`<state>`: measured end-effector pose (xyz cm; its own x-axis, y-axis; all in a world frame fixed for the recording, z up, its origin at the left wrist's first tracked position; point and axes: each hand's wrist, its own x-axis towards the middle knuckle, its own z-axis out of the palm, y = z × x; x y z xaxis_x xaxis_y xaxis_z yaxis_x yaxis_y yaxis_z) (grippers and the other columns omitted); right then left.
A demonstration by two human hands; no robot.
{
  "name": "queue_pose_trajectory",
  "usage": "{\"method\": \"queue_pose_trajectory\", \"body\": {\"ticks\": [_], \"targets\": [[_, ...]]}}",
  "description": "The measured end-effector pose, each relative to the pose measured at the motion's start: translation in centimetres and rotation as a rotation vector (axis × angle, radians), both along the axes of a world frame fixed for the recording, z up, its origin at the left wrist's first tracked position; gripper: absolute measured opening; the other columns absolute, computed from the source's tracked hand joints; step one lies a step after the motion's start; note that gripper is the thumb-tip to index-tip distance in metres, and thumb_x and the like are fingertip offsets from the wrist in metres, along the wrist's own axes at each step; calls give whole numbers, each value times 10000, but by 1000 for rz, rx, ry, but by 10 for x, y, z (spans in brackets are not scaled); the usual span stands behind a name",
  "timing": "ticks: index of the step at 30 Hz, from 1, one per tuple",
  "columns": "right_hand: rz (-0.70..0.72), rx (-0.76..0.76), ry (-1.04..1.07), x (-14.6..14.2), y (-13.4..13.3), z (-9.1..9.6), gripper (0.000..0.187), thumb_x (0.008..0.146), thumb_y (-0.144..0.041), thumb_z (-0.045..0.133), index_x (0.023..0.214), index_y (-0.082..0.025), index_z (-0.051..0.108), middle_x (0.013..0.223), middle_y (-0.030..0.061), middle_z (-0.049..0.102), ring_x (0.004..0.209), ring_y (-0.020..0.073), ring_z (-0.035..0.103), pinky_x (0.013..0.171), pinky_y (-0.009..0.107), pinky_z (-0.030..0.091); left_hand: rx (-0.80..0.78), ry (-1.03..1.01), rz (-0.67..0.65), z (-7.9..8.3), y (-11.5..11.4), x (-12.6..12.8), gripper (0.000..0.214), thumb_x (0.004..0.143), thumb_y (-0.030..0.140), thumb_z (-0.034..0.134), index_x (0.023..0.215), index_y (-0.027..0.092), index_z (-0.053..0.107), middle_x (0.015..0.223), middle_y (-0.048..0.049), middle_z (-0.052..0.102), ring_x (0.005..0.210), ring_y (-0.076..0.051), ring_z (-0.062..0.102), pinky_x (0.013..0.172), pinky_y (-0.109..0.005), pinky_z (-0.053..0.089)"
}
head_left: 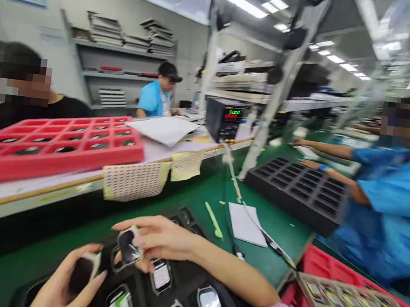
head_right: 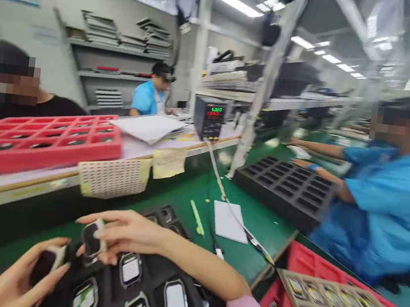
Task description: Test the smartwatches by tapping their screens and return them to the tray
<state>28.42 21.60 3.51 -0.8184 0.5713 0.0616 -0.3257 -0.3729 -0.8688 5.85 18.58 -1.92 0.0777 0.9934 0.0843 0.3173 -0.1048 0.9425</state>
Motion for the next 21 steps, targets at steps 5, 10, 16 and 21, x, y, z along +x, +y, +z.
{"method": "queue_pose_trajectory", "body": {"ticks": [5,10,16,21], "targets": [[-102,-38,-13,-13,6,-3,494,815,-261,714,1264,-147,541,960,114,657,573,113,618,510,214,490,116,54,-70,27,-7,2,350,825,279,559,1160,226,470,1076,-50,634,1000,-230,610,866,-341,491],[-168,-64,-42,-24,9,8,422,831,-268,684,1222,-161,565,874,79,649,517,97,569,465,205,454,138,89,-91,55,0,11,313,837,193,517,1139,233,448,1039,-34,619,927,-191,591,813,-314,463],[-317,-46,11,-32,8,23,356,910,-211,567,1263,-181,534,824,44,605,550,88,545,480,190,431,106,51,-83,72,5,13,330,837,206,515,1155,243,435,997,-20,614,866,-186,583,702,-282,454],[-329,38,-56,-27,8,13,350,901,-203,594,1247,-180,549,793,34,591,556,90,538,490,195,441,58,-37,-127,54,6,17,317,844,200,500,1154,228,442,1045,-31,599,931,-187,573,797,-294,445]]}}
